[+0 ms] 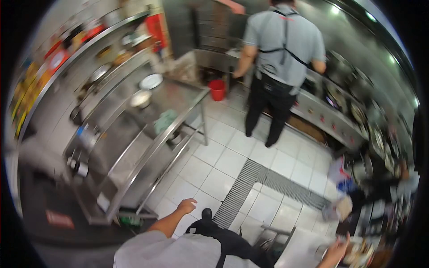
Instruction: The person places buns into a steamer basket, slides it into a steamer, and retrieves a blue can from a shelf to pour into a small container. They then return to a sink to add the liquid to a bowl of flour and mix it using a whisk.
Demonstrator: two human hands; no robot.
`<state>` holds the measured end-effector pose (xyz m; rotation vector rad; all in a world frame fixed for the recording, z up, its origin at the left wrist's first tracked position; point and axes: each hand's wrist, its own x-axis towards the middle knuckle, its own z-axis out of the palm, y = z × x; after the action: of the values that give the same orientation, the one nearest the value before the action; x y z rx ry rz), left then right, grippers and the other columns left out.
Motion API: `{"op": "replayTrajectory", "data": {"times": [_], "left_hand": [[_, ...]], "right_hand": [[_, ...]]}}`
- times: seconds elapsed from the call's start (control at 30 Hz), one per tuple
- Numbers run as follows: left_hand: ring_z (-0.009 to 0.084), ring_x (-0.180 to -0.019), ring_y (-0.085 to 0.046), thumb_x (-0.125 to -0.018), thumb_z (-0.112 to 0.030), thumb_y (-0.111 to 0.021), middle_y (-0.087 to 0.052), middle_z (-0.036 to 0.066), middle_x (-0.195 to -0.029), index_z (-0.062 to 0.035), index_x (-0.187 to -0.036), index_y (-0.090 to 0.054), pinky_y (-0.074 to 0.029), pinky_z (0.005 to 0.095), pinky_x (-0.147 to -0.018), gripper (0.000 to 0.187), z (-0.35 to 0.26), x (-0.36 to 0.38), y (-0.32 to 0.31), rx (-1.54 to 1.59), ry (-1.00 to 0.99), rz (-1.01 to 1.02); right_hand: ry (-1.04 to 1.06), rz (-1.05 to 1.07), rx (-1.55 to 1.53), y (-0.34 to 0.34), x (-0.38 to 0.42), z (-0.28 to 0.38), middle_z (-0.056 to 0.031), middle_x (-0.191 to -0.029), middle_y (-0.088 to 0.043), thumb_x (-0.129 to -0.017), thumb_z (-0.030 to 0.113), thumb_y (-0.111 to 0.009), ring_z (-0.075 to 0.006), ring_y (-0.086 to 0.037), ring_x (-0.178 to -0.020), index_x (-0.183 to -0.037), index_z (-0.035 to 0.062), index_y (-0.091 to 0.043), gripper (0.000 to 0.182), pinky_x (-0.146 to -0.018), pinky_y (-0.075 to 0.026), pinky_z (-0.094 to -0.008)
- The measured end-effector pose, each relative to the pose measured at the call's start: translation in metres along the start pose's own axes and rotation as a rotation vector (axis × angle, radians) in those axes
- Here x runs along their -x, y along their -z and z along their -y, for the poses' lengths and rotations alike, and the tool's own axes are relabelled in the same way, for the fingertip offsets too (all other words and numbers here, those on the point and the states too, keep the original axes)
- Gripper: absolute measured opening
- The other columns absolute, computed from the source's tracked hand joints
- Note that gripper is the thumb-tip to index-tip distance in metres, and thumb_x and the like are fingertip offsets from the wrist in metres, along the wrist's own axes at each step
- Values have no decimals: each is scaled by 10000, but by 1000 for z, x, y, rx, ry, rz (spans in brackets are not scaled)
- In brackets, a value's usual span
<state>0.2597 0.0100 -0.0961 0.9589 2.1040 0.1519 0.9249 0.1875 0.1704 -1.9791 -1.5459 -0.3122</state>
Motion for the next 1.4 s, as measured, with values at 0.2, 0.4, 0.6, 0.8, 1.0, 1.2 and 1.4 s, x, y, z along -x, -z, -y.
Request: {"op": "replayTrajectory", "data": {"times": [0.2, 0.4, 0.6, 0.8, 1.0, 1.2, 1.4], "left_hand": [[177, -526, -627, -708, -24, -704, -661, 78, -689, -106, -1036, -662, -424, 309, -391, 341, 65, -88, 37, 484, 91, -25], [181, -558, -619, -776, -104, -691, -635, 55, -699, -131, -1139, -604, -434, 374, -461, 374, 66, -114, 41, 332, 301, 147], [188, -588, -588, -717, -33, -738, -635, 69, -762, -127, -1125, -605, -445, 373, -470, 439, -6, -107, 39, 163, 106, 225], [222, -746, -669, -685, -111, -767, -708, 118, -887, -82, -926, -716, -535, 332, -669, 248, -96, -125, 51, 69, 125, 22], [204, -687, -640, -736, -165, -737, -676, 91, -818, -108, -995, -690, -512, 345, -592, 269, -164, -183, 50, 202, 187, -14], [187, -628, -611, -786, -218, -708, -644, 64, -749, -134, -1063, -665, -490, 359, -516, 292, -242, -224, 25, 356, 143, 70], [224, -708, -660, -787, -289, -699, -689, 90, -814, -165, -1087, -679, -532, 363, -697, 326, -383, -284, -20, -218, -110, 176]], "right_hand": [[-114, 307, 54, -9, 64, 186, -121, -908, -668, -823, 90, -585, -338, -638, -837, -960, 123, -707, 186, -749, -509, -419], [-316, 378, 131, 14, 69, 223, -121, -818, -673, -812, 212, -655, -328, -647, -756, -846, 107, -721, 129, -692, -513, -428], [-332, 382, 153, -29, 52, 209, -110, -803, -680, -805, 262, -686, -322, -655, -749, -818, 104, -714, 161, -671, -517, -432], [-294, 460, -24, -120, 3, 193, -120, -815, -682, -822, 260, -672, -326, -659, -758, -838, 95, -705, 168, -685, -522, -435], [-286, 484, -110, -182, -89, 144, -123, -833, -689, -830, 251, -664, -331, -660, -776, -885, 101, -714, 167, -704, -523, -431], [-312, 368, -172, -218, -173, 84, -133, -849, -693, -819, 211, -668, -330, -658, -772, -866, 83, -712, 143, -703, -521, -408], [-283, 347, -284, -241, -225, 39, -151, -827, -680, -827, 58, -587, -336, -656, -787, -910, 57, -694, 135, -704, -506, -409]]}}
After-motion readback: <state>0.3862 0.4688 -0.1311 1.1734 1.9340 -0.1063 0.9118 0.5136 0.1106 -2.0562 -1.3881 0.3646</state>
